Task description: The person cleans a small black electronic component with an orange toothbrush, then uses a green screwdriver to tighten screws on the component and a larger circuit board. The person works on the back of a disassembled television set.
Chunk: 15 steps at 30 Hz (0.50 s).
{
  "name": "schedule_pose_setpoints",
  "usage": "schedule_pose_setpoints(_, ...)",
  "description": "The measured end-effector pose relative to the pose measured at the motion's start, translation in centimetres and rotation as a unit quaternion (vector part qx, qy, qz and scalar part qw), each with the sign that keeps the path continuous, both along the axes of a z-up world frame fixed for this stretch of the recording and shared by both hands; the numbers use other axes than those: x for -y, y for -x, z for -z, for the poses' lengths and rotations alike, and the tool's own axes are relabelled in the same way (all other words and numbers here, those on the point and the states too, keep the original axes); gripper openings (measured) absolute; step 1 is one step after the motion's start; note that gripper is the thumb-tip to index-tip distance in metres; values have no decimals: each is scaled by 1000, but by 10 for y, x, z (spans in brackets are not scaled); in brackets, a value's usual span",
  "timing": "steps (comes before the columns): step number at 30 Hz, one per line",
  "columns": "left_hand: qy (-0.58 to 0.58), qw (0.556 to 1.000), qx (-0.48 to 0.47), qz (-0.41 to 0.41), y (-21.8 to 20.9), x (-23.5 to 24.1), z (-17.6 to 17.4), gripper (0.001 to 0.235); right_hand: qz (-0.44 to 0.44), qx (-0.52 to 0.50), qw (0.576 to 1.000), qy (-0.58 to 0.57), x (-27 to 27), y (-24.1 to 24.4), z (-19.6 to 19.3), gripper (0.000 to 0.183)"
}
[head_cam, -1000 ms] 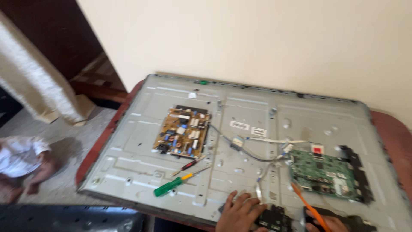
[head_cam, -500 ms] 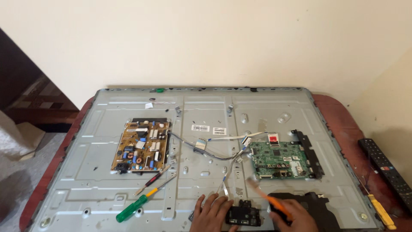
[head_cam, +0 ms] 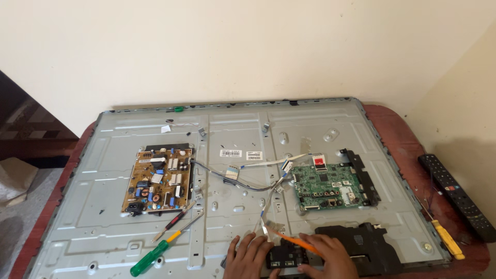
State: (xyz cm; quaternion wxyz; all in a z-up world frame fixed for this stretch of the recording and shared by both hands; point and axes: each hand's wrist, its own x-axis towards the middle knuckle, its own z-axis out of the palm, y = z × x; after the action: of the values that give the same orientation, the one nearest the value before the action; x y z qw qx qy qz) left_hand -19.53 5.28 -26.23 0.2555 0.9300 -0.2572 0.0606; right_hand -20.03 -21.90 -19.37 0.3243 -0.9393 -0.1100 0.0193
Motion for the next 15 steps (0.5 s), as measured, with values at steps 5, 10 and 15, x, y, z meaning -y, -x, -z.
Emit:
schedule_pose_setpoints(5,8,999,32,-12,0,2,-10,65,58,-214,972,74,-10,-2,-28,76)
schedule_pose_setpoints(10,16,998,60,-11,0,0,-6,63,86,-218,967,95,-21,0,-47,74)
schedule_pose_setpoints(15,69,985,155,-36,1,2,-9,51,119,-148,977,-94,-9,-1,-39,77)
